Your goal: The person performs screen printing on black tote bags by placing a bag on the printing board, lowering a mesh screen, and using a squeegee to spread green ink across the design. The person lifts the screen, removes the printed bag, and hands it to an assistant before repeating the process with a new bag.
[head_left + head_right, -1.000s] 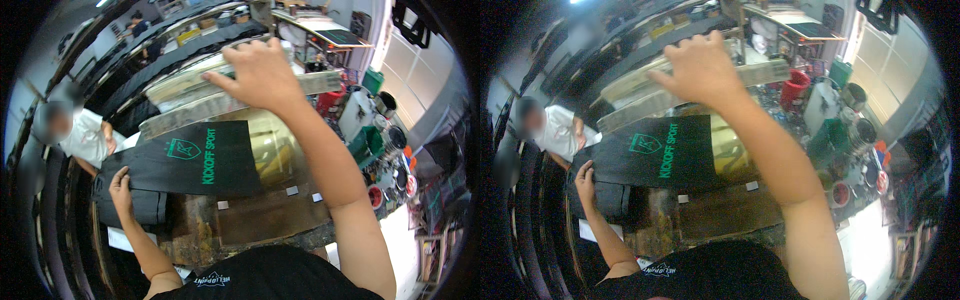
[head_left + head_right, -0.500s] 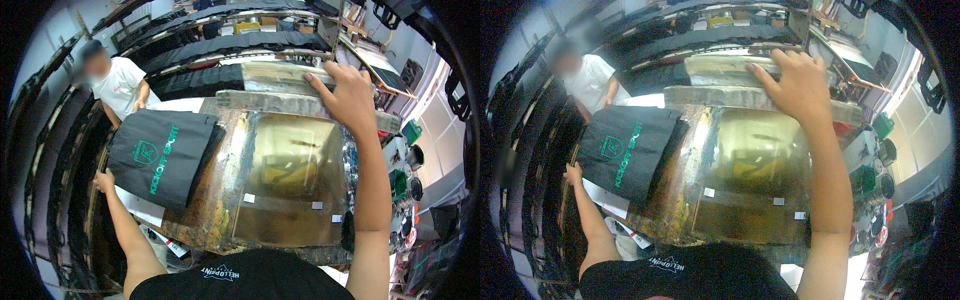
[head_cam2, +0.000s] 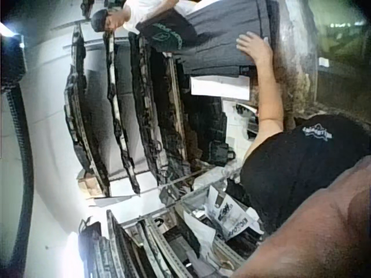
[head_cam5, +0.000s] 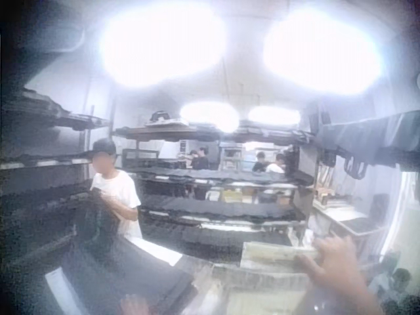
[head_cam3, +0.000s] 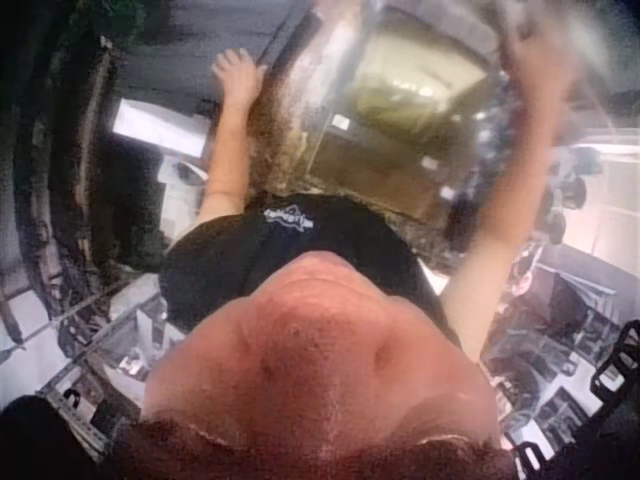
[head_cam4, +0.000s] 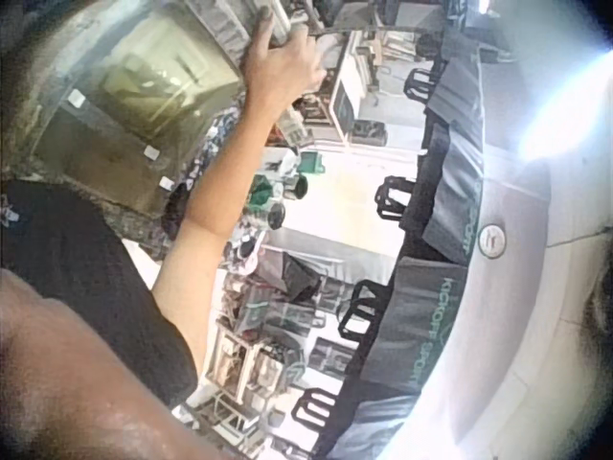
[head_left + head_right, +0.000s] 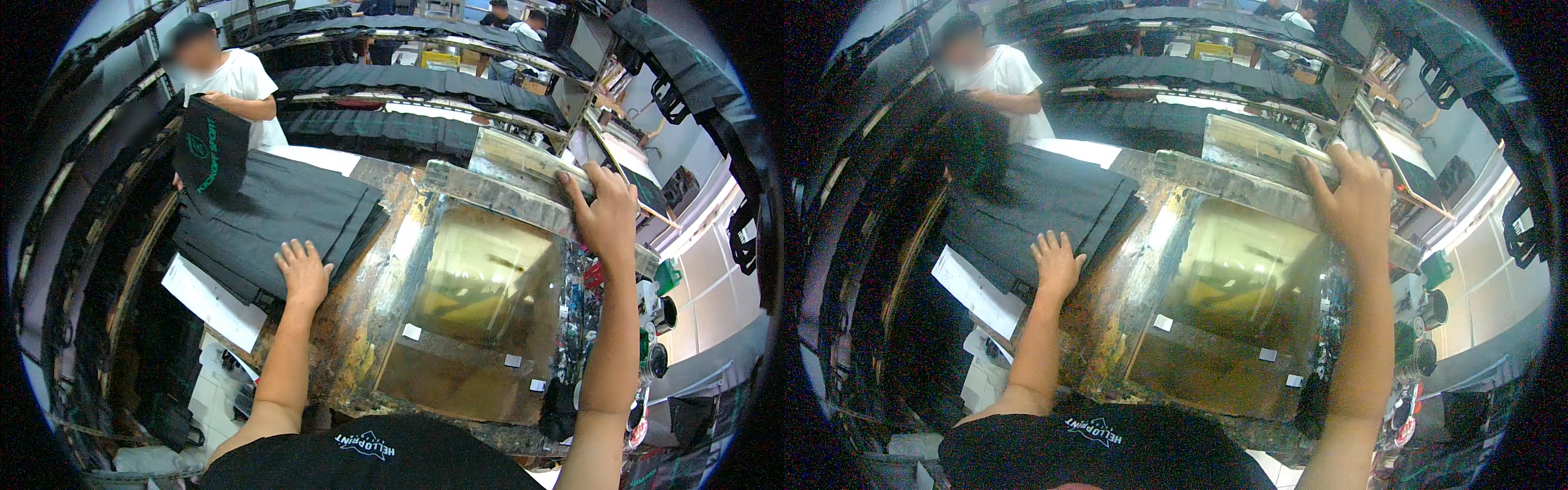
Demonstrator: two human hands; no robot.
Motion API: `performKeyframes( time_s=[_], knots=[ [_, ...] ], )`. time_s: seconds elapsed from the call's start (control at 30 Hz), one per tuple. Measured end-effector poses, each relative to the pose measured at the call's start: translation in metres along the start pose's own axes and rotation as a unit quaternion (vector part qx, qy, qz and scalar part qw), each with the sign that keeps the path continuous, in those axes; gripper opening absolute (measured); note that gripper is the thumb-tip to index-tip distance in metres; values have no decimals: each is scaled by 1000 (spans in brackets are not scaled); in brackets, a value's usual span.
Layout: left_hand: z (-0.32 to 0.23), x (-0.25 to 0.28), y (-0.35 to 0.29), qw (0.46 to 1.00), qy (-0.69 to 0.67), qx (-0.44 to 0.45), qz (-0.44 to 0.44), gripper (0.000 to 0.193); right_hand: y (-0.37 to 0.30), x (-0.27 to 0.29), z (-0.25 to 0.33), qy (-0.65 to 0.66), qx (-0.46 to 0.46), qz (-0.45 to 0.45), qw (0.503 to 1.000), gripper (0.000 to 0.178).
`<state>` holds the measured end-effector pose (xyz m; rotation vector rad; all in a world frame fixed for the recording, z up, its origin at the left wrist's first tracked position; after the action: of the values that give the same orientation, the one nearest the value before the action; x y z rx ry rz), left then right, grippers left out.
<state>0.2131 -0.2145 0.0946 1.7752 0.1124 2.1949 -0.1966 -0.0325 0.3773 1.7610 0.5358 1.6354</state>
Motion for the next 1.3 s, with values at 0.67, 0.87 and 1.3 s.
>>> performKeyframes(
  time_s=[0.67,0.87,1.3],
  knots=[
    [50,39,9,987,-67,-73,-128,28,-2,-1,1,26,17,-19,999,51],
    [-36,75,17,969,-197,-136,64,26,-1,-1,-2,21,12,-26,999,52],
    [-370,43,-56,842,-333,-338,255,30,3,-2,-2,1,7,9,1000,53]
  ],
)
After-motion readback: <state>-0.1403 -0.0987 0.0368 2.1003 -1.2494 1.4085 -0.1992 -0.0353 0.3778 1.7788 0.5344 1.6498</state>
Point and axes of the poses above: each hand's wrist, its own y-axis towards the middle knuckle, its own x-axis out of the back of the hand, z = x × y, the point moved 5 cm from there along y, towards the middle knuckle, and after that the axes turned 4 degrees about y, right-handed, at the moved point
